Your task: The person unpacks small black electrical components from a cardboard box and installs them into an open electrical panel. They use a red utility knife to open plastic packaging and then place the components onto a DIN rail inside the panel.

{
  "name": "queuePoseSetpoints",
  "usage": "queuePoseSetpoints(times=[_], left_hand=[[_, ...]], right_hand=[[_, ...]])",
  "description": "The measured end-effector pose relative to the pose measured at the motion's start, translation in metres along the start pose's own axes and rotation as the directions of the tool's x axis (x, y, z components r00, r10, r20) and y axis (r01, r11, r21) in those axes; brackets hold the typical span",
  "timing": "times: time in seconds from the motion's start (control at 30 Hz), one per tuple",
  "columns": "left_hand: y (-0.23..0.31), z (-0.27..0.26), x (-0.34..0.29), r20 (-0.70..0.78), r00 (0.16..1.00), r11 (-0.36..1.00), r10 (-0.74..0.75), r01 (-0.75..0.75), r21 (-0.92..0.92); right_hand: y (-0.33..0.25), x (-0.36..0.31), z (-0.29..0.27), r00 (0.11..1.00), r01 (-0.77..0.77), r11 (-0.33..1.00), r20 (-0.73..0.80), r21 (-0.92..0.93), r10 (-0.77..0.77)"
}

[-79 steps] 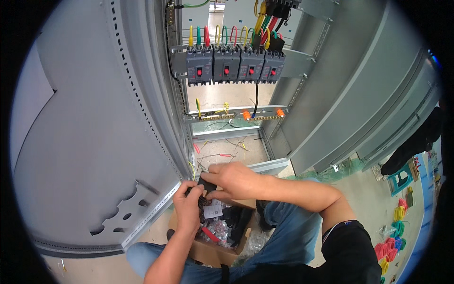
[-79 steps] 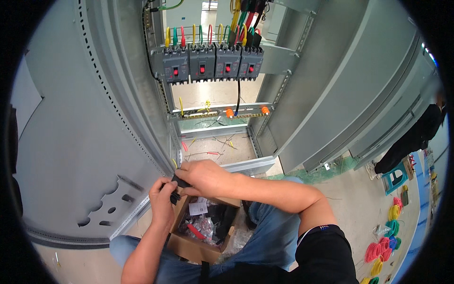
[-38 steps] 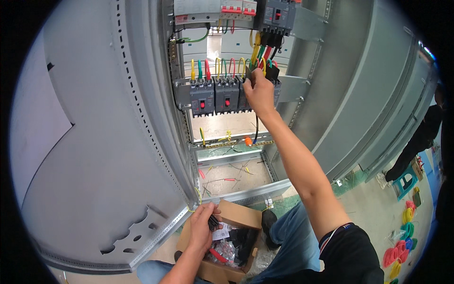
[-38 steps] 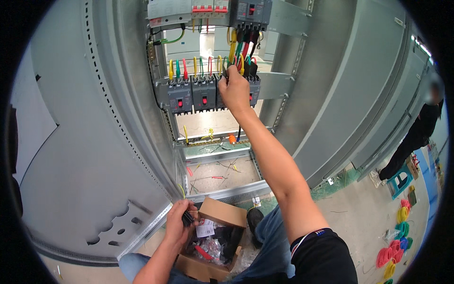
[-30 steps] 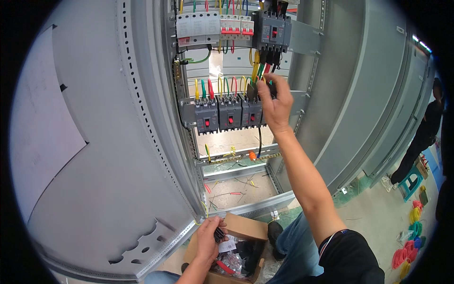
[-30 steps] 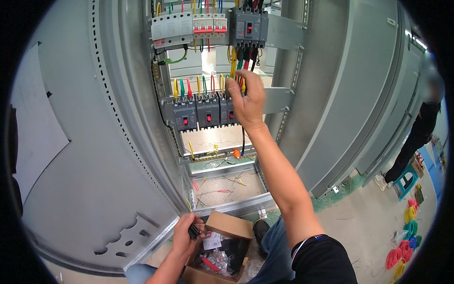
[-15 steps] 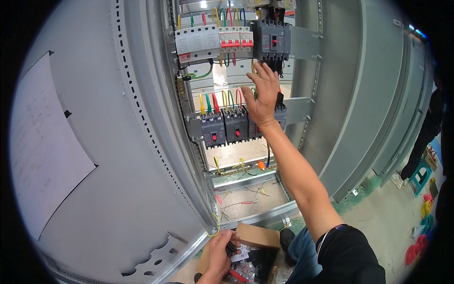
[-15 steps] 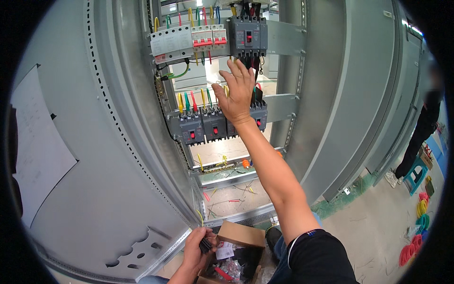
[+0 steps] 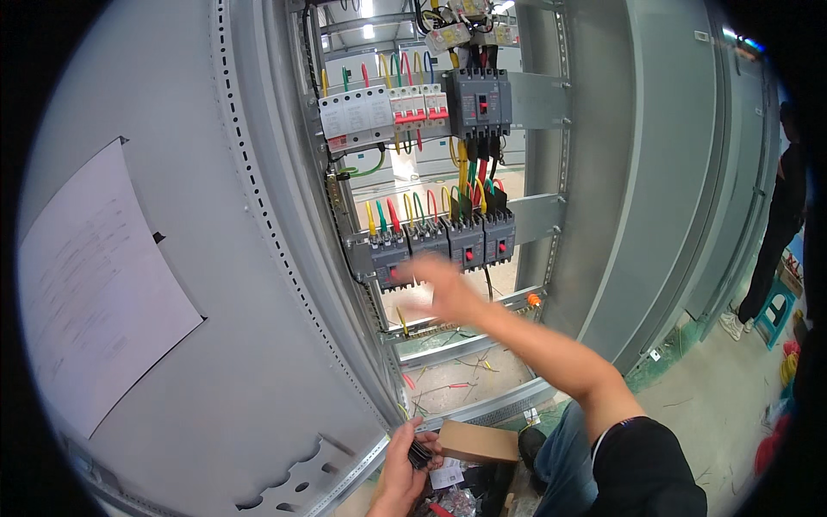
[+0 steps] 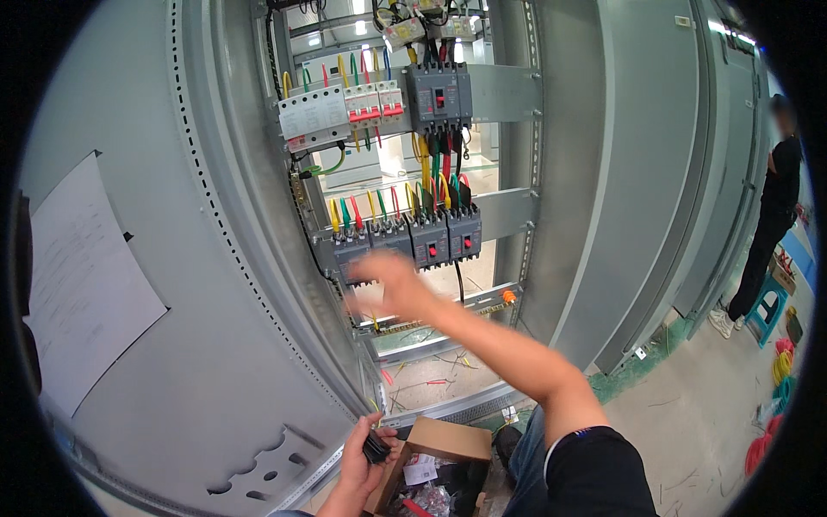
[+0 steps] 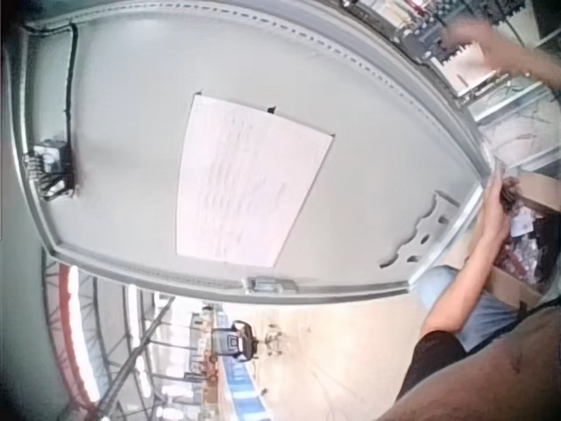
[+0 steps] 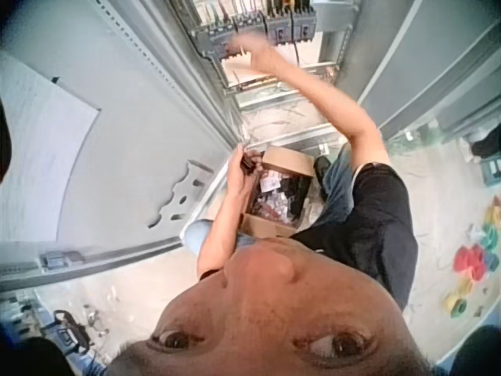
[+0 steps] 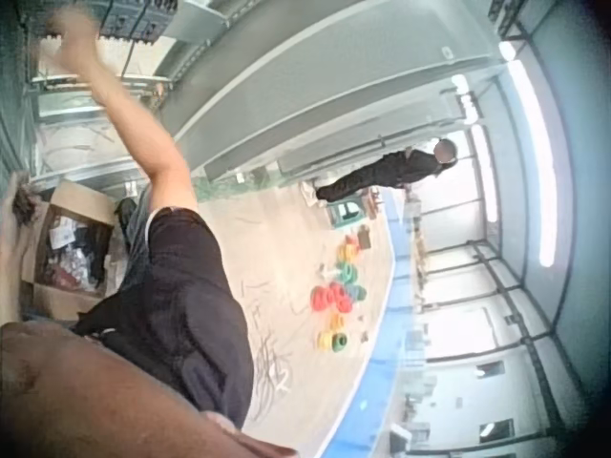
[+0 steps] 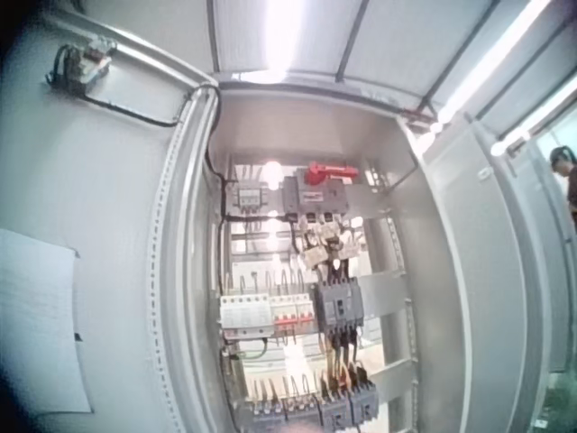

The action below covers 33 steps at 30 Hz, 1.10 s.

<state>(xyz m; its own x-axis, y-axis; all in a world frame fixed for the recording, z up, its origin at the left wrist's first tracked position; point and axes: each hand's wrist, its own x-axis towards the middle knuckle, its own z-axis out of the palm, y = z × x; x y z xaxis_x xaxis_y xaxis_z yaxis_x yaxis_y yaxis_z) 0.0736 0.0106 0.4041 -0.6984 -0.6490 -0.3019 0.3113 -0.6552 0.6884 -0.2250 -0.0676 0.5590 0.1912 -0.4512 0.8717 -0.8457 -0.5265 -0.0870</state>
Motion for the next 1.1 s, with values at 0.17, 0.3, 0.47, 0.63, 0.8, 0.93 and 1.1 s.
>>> queuePoseSetpoints(times=[0.17,0.3,0.47,0.63,0.8,0.93,1.1], left_hand=[[-0.01,-0.004,0.014,0.094,0.973,0.975,0.21,-0.215,0.049],[-0.009,-0.002,0.003,0.065,0.997,0.998,0.052,-0.055,0.041],[-0.009,0.002,-0.003,0.113,0.994,0.999,0.002,-0.007,0.045],[-0.009,0.002,-0.003,0.048,0.999,0.995,0.015,-0.019,0.099],[-0.01,0.007,0.004,-0.005,1.0,1.0,0.009,-0.009,-0.012],[-0.017,-0.001,0.007,0.044,0.999,0.999,-0.024,0.026,-0.046],[-0.001,0.009,-0.007,-0.026,0.999,0.998,0.028,-0.027,0.048]], right_hand=[[-0.136,-0.108,0.015,0.675,-0.42,0.802,0.737,0.424,-0.036],[-0.139,-0.125,0.015,0.727,-0.484,0.761,0.683,0.432,0.074],[-0.131,-0.137,0.01,0.628,-0.667,0.598,0.768,0.444,0.129],[-0.139,-0.134,0.006,0.71,-0.573,0.67,0.694,0.472,0.118],[-0.134,-0.141,0.013,0.624,-0.734,0.486,0.753,0.474,0.207],[-0.127,-0.151,0.017,0.457,-0.886,0.23,0.844,0.403,0.28],[-0.143,-0.134,0.02,0.631,-0.721,0.536,0.737,0.44,0.244]])
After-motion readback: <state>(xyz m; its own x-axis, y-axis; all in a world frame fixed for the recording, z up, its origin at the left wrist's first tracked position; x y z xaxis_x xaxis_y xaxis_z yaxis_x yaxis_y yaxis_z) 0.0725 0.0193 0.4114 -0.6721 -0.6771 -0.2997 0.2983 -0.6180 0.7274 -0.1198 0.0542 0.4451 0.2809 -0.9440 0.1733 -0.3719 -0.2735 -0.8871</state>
